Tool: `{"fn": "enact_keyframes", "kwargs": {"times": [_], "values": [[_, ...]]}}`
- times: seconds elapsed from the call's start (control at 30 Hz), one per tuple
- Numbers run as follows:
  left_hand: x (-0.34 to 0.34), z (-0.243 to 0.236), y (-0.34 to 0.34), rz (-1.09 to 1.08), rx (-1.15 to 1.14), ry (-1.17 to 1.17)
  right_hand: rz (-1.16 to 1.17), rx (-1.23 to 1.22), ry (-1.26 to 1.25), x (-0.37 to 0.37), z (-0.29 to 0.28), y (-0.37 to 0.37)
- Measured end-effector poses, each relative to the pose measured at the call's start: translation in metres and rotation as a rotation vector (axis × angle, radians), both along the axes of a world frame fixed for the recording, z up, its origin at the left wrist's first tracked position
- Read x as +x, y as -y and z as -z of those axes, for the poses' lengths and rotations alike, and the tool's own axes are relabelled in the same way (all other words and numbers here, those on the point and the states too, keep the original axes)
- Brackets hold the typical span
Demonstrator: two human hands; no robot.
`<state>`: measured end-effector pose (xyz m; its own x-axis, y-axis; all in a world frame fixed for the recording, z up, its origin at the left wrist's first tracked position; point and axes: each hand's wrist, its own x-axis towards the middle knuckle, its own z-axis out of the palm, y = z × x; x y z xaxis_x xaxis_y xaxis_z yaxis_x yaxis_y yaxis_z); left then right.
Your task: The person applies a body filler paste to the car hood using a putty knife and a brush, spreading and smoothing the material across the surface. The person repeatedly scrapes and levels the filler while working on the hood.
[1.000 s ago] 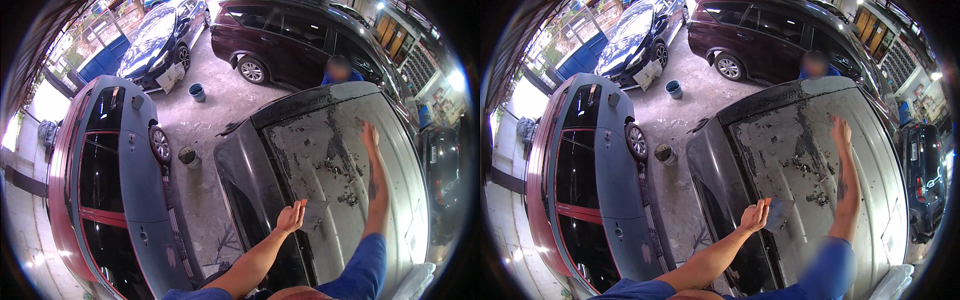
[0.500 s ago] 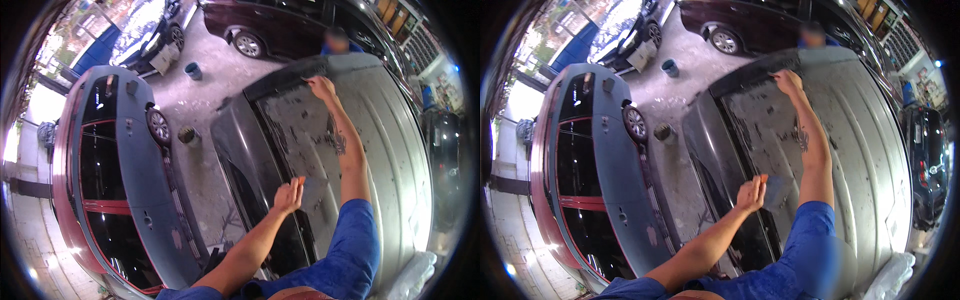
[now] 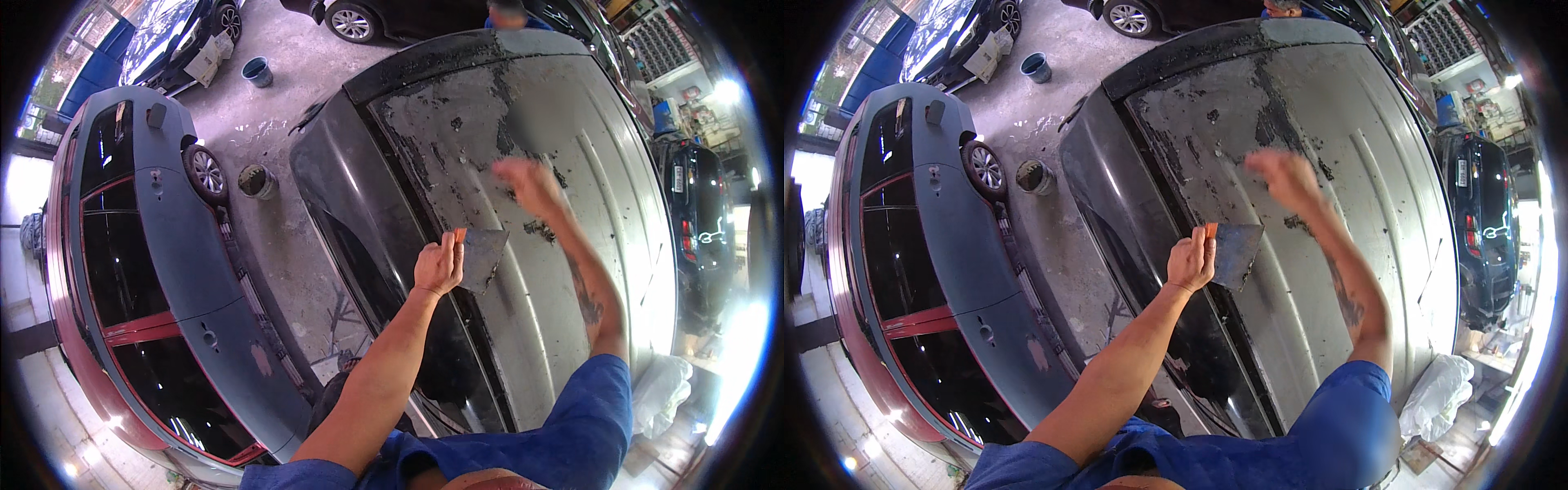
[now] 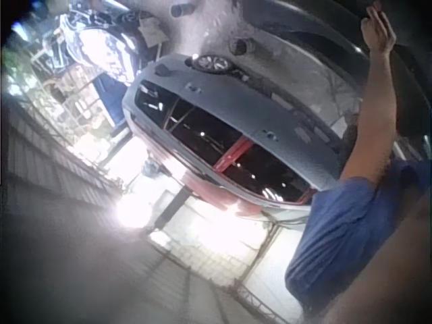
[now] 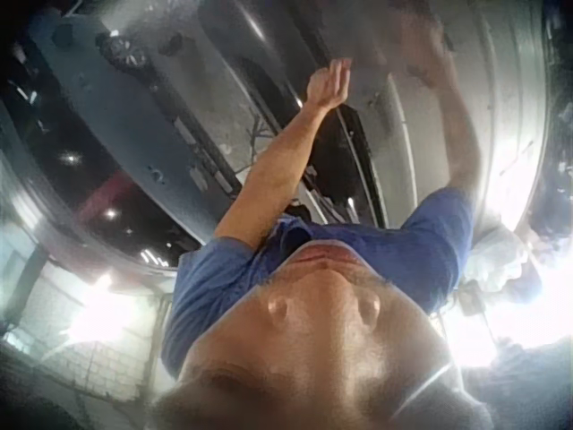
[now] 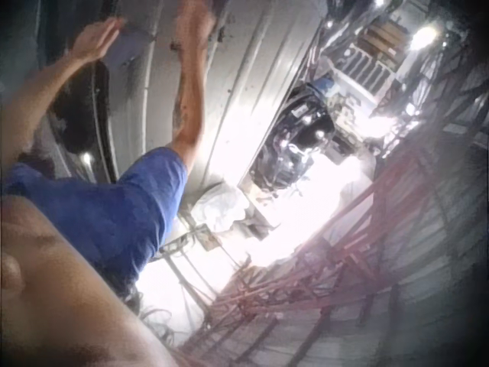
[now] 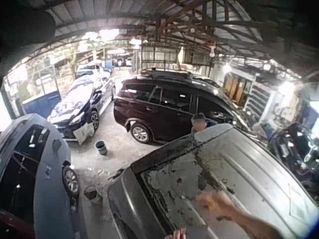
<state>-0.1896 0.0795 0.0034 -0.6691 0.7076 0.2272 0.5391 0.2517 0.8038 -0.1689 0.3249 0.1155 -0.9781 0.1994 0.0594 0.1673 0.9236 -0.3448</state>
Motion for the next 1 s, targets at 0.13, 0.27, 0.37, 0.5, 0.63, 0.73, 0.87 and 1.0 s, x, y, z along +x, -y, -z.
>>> {"fn": "enact_keyframes", "kwargs": {"times": [0.13,0.27,0.37,0.5,0.63,0.73,0.87,1.0], "values": [[0.001,-0.001,-0.001,-0.002,-0.028,0.019,0.275,0.178,-0.166,-0.095,0.008,-0.079],[0.0,-0.001,0.001,0.001,-0.006,0.025,0.5,0.283,-0.016,-0.202,0.029,-0.093],[-0.001,-0.001,0.002,0.013,-0.034,0.057,0.441,0.22,0.052,-0.234,0.043,-0.053],[-0.002,-0.002,0.002,0.003,0.013,0.042,0.153,0.221,0.004,-0.213,0.06,0.02],[-0.002,-0.003,0.002,-0.008,0.04,0.016,-0.148,0.131,-0.042,-0.164,0.054,0.06],[-0.003,-0.002,0.002,0.0,0.039,0.01,-0.277,0.099,0.039,-0.114,0.04,0.069],[-0.001,0.002,0.001,-0.006,0.037,-0.027,-0.277,0.082,-0.044,-0.031,0.026,0.071],[-0.001,0.005,0.001,0.011,0.065,-0.037,-0.144,0.0,0.108,0.045,0.014,0.057]]}}
